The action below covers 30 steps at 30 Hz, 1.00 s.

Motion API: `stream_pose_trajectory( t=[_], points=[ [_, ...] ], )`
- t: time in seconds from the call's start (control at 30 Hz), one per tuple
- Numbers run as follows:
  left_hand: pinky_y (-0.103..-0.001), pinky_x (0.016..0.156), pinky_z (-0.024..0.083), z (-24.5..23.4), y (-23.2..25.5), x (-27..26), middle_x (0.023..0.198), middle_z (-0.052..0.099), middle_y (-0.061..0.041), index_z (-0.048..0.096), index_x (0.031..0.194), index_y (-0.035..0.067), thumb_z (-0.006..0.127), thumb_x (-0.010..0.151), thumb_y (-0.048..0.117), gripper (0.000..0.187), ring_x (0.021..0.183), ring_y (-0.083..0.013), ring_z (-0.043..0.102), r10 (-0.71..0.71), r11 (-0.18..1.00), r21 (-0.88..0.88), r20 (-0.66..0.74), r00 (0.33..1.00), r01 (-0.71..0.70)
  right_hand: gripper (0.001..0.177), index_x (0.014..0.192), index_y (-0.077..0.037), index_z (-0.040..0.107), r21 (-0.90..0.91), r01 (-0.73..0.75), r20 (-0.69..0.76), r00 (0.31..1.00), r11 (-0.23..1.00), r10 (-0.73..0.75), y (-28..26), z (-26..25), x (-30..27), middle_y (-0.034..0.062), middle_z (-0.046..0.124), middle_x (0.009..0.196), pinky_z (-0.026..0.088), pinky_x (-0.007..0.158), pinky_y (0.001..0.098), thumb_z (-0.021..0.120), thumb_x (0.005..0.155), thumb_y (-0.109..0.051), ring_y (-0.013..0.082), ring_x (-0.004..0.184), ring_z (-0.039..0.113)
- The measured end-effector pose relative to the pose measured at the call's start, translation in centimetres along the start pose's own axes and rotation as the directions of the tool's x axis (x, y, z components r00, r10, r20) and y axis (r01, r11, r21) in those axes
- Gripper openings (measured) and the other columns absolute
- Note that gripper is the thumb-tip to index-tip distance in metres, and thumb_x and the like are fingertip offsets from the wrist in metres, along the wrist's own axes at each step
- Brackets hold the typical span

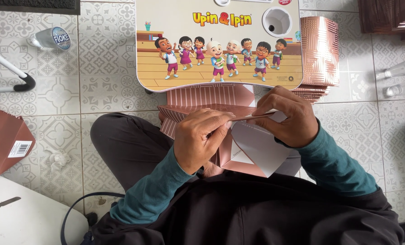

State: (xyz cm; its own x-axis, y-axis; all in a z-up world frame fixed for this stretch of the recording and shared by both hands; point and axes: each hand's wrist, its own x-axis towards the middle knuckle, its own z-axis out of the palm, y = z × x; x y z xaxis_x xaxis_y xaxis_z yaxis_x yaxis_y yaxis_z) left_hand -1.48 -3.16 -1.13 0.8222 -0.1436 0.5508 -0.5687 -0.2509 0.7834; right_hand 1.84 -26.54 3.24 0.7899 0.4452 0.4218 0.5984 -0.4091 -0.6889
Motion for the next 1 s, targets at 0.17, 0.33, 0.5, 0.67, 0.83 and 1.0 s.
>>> stream_pose_trajectory(
  t=[0.17,0.33,0.5,0.67,0.83,1.0],
  points=[
    [-0.039,0.090,0.057,0.0,0.7,0.2,0.091,0.078,-0.007,0.078,0.095,0.010,0.073,0.092,0.007,0.007,0.087,-0.0285,0.077,0.003,1.000,0.029,-0.015,1.000,-0.002,0.012,0.095,-0.005,0.076,-0.167,0.195,0.060,0.981,0.967,-0.187,-2.8,0.9,1.4,0.0145,0.071,0.088,0.052,0.071,0.0432,0.081,0.088,-0.013,0.0342,0.079,0.066],
    [-0.040,0.092,0.056,-0.3,0.9,0.5,0.091,0.079,-0.006,0.078,0.095,0.011,0.075,0.091,0.009,0.006,0.088,-0.0284,0.077,0.003,1.000,0.027,-0.017,1.000,-0.002,0.002,0.090,-0.006,0.076,-0.245,0.250,0.029,0.968,0.937,-0.250,-3.2,2.2,1.7,0.0114,0.070,0.083,0.053,0.069,0.0393,0.075,0.089,-0.007,0.0293,0.074,0.066],
    [-0.043,0.097,0.054,-1.9,1.1,0.6,0.092,0.080,-0.009,0.080,0.099,0.010,0.070,0.093,0.006,0.011,0.093,-0.0308,0.078,-0.092,0.992,-0.087,0.030,0.995,0.094,0.003,0.086,-0.004,0.073,-0.244,0.237,0.021,0.971,0.940,-0.239,-2.6,1.0,1.3,0.0130,0.067,0.079,0.053,0.065,0.0422,0.075,0.089,-0.004,0.0347,0.070,0.064],
    [-0.044,0.100,0.052,-1.9,0.3,0.1,0.094,0.080,-0.008,0.080,0.100,0.010,0.070,0.095,0.010,0.010,0.095,-0.0302,0.078,-0.089,0.992,-0.079,0.077,0.993,0.095,0.008,0.085,-0.001,0.072,-0.250,0.194,0.063,0.981,0.949,-0.184,-2.7,-0.9,0.3,0.0150,0.066,0.074,0.055,0.061,0.0409,0.070,0.091,0.002,0.0321,0.065,0.064],
    [-0.050,0.102,0.051,-2.4,0.1,1.5,0.096,0.081,-0.010,0.081,0.102,0.013,0.071,0.096,0.012,0.012,0.095,-0.0313,0.078,-0.116,0.985,-0.109,0.142,0.983,0.132,0.016,0.083,-0.004,0.071,-0.367,0.183,0.058,0.983,0.912,-0.174,-3.6,-0.9,0.3,0.0122,0.060,0.065,0.053,0.057,0.0412,0.067,0.097,-0.003,0.0323,0.060,0.062],
    [-0.065,0.113,0.034,-2.6,-2.4,3.2,0.151,0.056,-0.020,0.050,0.154,0.013,0.063,0.108,0.028,0.051,0.134,-0.0442,0.056,0.018,1.000,-0.018,0.195,0.981,-0.015,0.006,0.094,-0.011,0.068,-0.361,-0.112,0.082,0.985,0.926,0.151,-3.0,-1.6,0.9,0.0099,0.055,0.054,0.047,0.055,0.0469,0.065,0.099,-0.011,0.0369,0.055,0.062]
  ],
)
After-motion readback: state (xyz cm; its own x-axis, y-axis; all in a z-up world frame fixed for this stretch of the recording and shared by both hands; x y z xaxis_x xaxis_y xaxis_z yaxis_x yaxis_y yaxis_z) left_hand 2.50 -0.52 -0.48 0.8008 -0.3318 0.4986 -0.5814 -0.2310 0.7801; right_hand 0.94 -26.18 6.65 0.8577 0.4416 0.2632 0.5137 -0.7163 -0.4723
